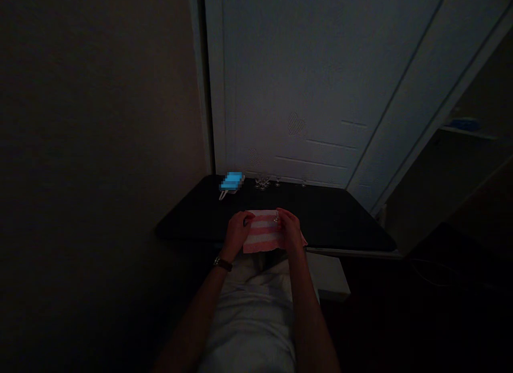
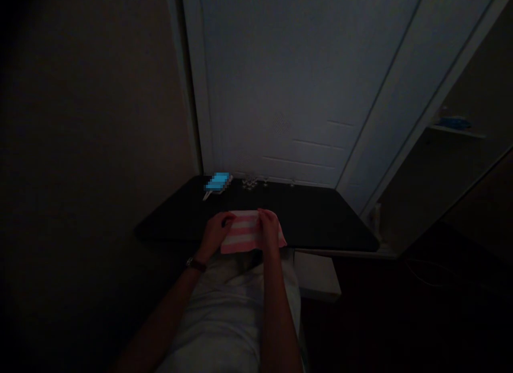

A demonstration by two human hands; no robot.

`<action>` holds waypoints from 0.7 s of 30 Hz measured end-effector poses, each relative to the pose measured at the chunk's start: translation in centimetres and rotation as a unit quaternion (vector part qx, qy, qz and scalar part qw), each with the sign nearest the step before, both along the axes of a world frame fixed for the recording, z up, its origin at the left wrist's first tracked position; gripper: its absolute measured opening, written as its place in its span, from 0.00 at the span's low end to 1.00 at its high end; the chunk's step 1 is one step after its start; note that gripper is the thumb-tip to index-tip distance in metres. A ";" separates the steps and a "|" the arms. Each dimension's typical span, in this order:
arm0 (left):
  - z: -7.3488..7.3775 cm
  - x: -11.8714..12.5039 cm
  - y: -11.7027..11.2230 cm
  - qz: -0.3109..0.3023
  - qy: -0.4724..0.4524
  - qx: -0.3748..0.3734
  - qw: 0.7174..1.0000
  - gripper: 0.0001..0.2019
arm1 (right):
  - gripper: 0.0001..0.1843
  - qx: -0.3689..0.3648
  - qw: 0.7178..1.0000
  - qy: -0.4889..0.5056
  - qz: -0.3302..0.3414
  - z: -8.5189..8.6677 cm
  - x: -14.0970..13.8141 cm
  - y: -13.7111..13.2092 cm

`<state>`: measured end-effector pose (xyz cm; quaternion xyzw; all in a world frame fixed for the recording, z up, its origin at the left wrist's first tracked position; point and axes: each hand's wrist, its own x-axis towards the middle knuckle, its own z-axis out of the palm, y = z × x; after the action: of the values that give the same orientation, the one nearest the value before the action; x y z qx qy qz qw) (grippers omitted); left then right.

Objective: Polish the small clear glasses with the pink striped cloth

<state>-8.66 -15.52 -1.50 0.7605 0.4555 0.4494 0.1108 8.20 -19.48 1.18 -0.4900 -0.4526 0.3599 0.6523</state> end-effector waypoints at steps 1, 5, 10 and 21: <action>0.0 0.0 0.0 -0.001 0.001 0.000 1.000 0.10 | 0.16 -0.008 1.000 -0.010 0.007 0.3 -0.1 -0.1; 0.2 0.2 -0.2 -0.005 -0.005 -0.001 1.000 0.10 | 0.14 -0.030 0.993 -0.066 0.090 1.5 -1.8 -0.1; 0.3 0.3 -0.4 -0.005 0.003 0.005 1.000 0.11 | 0.13 -0.038 0.991 -0.113 0.056 2.0 -3.1 0.1; -0.2 0.0 0.1 -0.007 0.018 -0.013 1.000 0.11 | 0.16 -0.041 0.997 -0.069 -0.014 0.9 1.9 -0.1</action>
<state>-8.70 -15.45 -1.67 0.7702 0.4581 0.4285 0.1154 10.07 -19.56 2.04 -0.5464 -0.4745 0.3346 0.6035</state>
